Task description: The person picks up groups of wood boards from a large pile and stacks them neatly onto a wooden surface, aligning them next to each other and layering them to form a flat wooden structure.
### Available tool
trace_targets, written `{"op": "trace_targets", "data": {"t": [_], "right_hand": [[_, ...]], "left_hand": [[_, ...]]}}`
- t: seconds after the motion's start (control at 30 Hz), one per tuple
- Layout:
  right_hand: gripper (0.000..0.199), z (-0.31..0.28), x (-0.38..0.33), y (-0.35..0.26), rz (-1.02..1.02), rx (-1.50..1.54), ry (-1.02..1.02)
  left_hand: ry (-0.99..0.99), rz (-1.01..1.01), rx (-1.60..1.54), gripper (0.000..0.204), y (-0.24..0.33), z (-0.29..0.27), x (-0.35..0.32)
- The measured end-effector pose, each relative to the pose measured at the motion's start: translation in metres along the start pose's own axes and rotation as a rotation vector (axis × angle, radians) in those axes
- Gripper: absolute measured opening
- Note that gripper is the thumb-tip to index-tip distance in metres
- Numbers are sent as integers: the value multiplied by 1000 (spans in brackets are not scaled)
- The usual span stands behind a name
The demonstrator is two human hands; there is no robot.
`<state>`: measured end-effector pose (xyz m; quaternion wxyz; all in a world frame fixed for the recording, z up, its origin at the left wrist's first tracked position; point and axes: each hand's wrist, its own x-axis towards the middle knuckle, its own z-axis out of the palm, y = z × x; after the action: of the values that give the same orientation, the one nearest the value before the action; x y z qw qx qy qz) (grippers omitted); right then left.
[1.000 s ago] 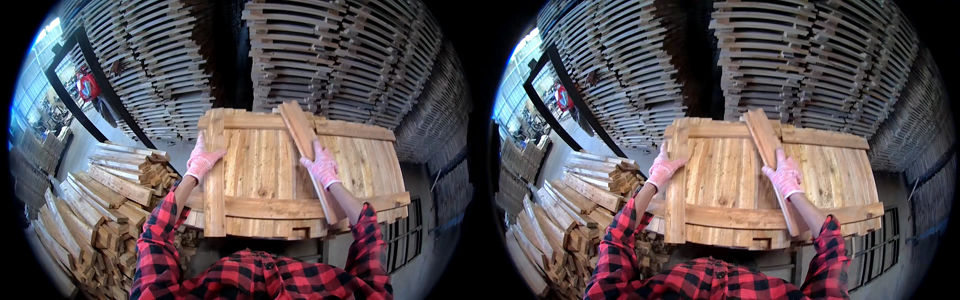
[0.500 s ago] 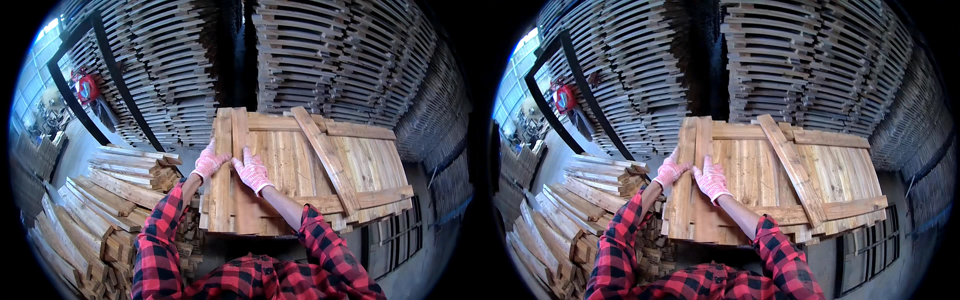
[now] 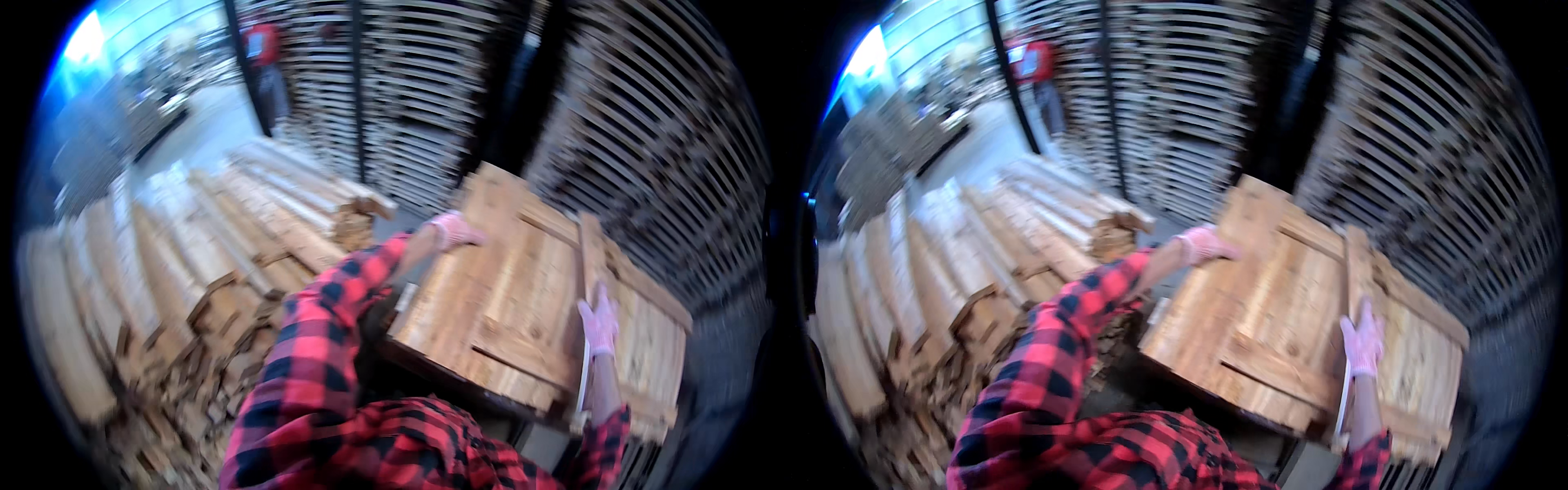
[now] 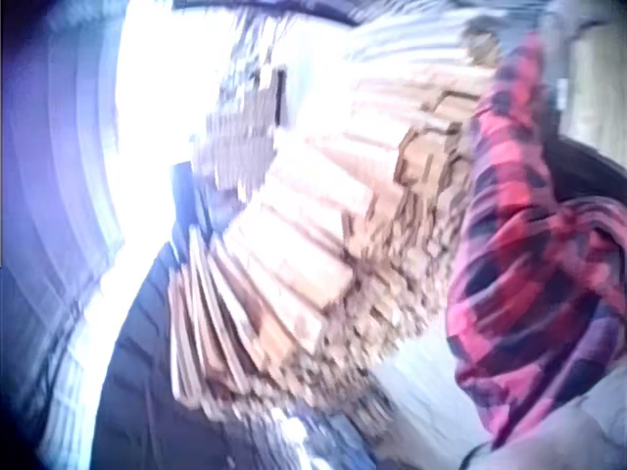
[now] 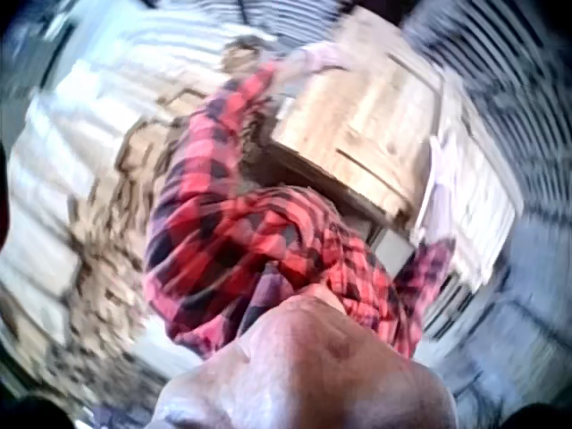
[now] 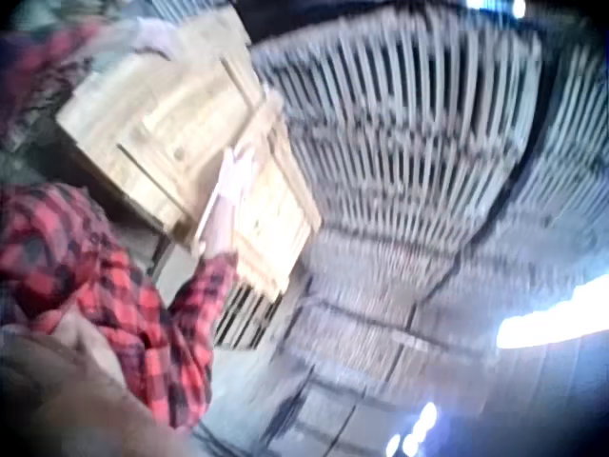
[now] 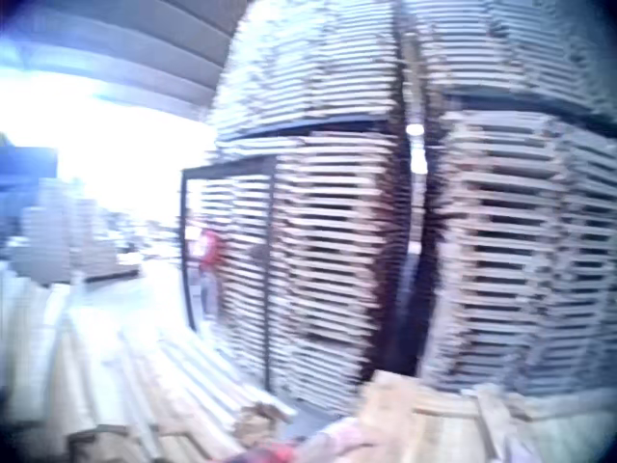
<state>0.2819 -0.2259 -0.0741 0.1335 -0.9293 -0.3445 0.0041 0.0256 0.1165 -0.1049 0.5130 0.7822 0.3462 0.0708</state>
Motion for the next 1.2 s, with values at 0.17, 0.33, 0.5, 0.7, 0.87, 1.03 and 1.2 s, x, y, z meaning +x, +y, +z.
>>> {"op": "trace_targets", "data": {"t": [0.17, 0.33, 0.5, 0.7, 0.87, 1.03, 1.2], "right_hand": [[79, 54, -17, -96, -156, 102, -52], [82, 13, -37, -236, -470, -116, -289], [69, -16, -52, -286, -940, 627, -144], [74, -19, -137, -406, -1475, 929, -325], [91, -48, -264, -532, -1679, 898, -495], [117, -55, -333, -597, -1652, 326, -614], [106, -45, -301, -608, -1612, 297, -749]], "left_hand": [[-169, 504, 500, 38, -9, 11, 32], [-16, 68, 412, 62, -60, -19, 28], [603, 264, -194, 76, -8, 9, -38], [1057, 709, -1178, 56, -54, 35, -231], [2298, -2, -250, 63, -26, 42, -424], [2416, 241, -243, 72, -11, -7, -478], [2354, -102, 68, 80, -24, -32, -461]]}}
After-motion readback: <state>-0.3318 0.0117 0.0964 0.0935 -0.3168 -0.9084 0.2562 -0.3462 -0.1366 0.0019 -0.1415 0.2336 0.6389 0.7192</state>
